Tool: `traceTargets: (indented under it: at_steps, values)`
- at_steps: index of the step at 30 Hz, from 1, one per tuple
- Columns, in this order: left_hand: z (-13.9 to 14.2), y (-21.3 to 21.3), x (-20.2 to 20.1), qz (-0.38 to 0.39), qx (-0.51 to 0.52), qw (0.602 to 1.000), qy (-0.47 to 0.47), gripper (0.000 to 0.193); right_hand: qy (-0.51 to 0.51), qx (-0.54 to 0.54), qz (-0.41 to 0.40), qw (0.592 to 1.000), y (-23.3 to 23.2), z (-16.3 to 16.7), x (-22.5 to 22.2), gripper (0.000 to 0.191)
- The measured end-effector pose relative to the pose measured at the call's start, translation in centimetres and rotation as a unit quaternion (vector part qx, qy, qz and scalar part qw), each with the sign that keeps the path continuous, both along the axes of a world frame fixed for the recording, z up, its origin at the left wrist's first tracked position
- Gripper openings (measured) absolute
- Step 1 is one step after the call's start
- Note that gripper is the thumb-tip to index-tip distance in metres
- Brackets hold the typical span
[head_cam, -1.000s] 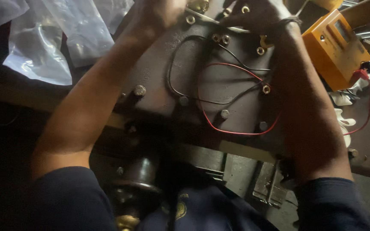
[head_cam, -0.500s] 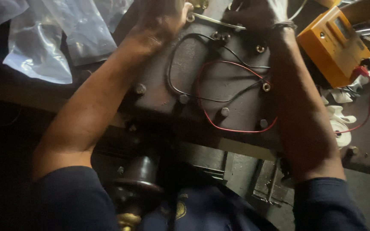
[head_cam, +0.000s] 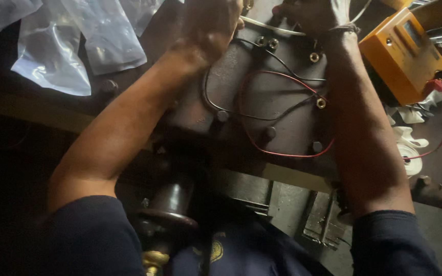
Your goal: The person tests a component with a multimeter at a workbench, then carries small brass fittings and threads them by hand onto the brass stems of dark disc-shaped insulators, first on the floor and then onto insulators mounted on a white metal frame, attaching one fitting at a time.
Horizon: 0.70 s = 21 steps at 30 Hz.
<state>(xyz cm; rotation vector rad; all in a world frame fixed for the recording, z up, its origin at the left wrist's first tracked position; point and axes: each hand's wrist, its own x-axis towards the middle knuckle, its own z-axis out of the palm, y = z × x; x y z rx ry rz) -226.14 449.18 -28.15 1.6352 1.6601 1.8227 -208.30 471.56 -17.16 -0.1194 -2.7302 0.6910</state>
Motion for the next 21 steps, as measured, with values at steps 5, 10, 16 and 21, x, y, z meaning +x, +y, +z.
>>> traceTargets:
  at_steps: [5, 10, 16, 21]
  values:
    - [-0.9, -0.2, 0.1, -0.015, 0.006, 1.0, -0.026, 0.03, -0.063, 0.059, -0.117, 0.989, -0.3, -0.7, 0.6, 0.025]
    - [-1.5, -0.1, 0.0, -0.033, 0.009, 0.998, -0.044, 0.033, -0.054, 0.053, -0.116, 0.99, 0.1, -1.9, 1.2, 0.025]
    - [-3.0, -1.4, -1.6, -0.101, 0.016, 0.989, -0.103, 0.036, -0.056, 0.081, -0.106, 0.989, 0.4, -2.4, 1.5, 0.023]
    - [-2.1, -6.3, -3.5, -0.255, 0.072, 0.934, -0.238, 0.038, -0.067, 0.092, -0.108, 0.988, -1.6, -1.9, 1.8, 0.02]
